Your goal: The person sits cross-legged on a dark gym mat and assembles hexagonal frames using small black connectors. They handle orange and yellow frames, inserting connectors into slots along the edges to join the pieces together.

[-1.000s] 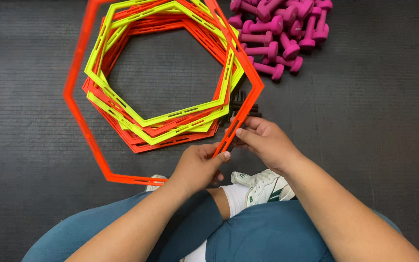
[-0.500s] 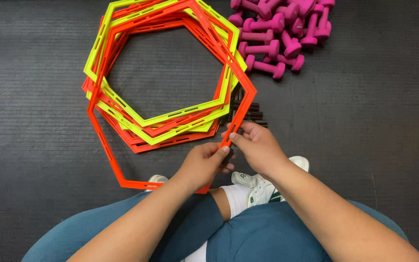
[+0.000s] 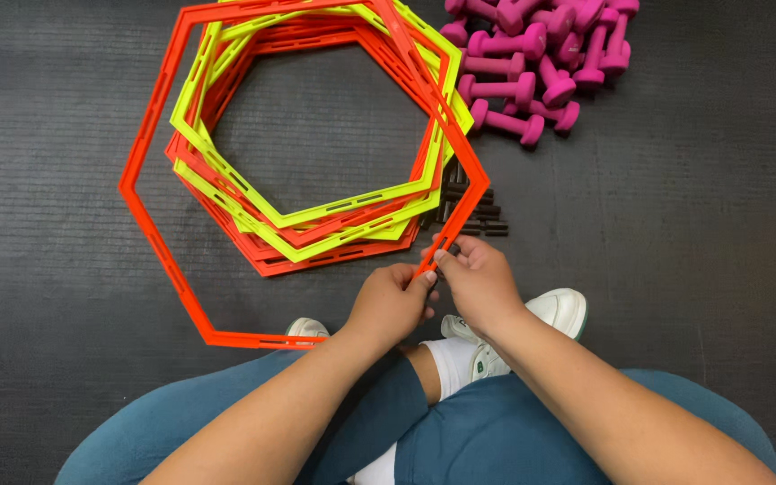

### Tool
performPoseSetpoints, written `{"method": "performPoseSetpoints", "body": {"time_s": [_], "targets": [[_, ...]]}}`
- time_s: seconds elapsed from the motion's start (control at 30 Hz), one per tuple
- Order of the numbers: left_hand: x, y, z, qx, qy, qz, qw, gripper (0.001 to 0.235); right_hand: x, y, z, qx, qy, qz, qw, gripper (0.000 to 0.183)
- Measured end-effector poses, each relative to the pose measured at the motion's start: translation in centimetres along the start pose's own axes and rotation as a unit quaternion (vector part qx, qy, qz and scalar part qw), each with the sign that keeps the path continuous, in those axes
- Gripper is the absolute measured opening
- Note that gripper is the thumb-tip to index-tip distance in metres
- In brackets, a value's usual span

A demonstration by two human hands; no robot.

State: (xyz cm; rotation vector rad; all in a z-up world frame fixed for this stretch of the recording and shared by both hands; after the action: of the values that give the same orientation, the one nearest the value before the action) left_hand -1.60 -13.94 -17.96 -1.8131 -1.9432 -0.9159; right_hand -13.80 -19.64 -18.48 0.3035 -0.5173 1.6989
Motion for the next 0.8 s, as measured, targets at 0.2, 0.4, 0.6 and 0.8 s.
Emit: {"method": "performPoseSetpoints", "body": {"time_s": [0.2, 0.4, 0.6, 0.8], "targets": [[-0.1, 0.4, -0.5, -0.085, 0.001, -0.015, 0.996, 0.036, -1.1, 0.1, -1.3, 0.033, 0.013, -0.002, 0.999, 0.042], [0.1, 0.3, -0.9, -0.102, 0.02, -0.02, 0.994, 0.034, 0.2, -0.3, 0.6, 0.097, 0.023, -0.019, 0.995, 0.039], [0.0, 0.1, -0.7, 0.041, 0.008, 0.007, 0.999, 0.04, 0.1, 0.2, 3.0, 0.074, 0.027, 0.023, 0.997, 0.038], [0.1, 0.9, 0.0, 0.03, 0.001, 0.061, 0.998, 0.044, -1.2, 1.8, 2.2, 0.019, -0.009, 0.036, 0.999, 0.052]]}}
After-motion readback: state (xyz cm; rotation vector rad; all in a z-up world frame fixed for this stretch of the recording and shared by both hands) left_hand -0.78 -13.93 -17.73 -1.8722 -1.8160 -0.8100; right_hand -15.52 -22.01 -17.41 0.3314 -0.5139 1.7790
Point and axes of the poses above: each hand's wrist, its own x-axis away from the middle knuckle, its own y-axis out of the back of the hand, z = x × y, the point moved 1 cm from there along -x, towards the middle knuckle, and after that the axes turned 13 degrees about -x, right-handed, at the moved point
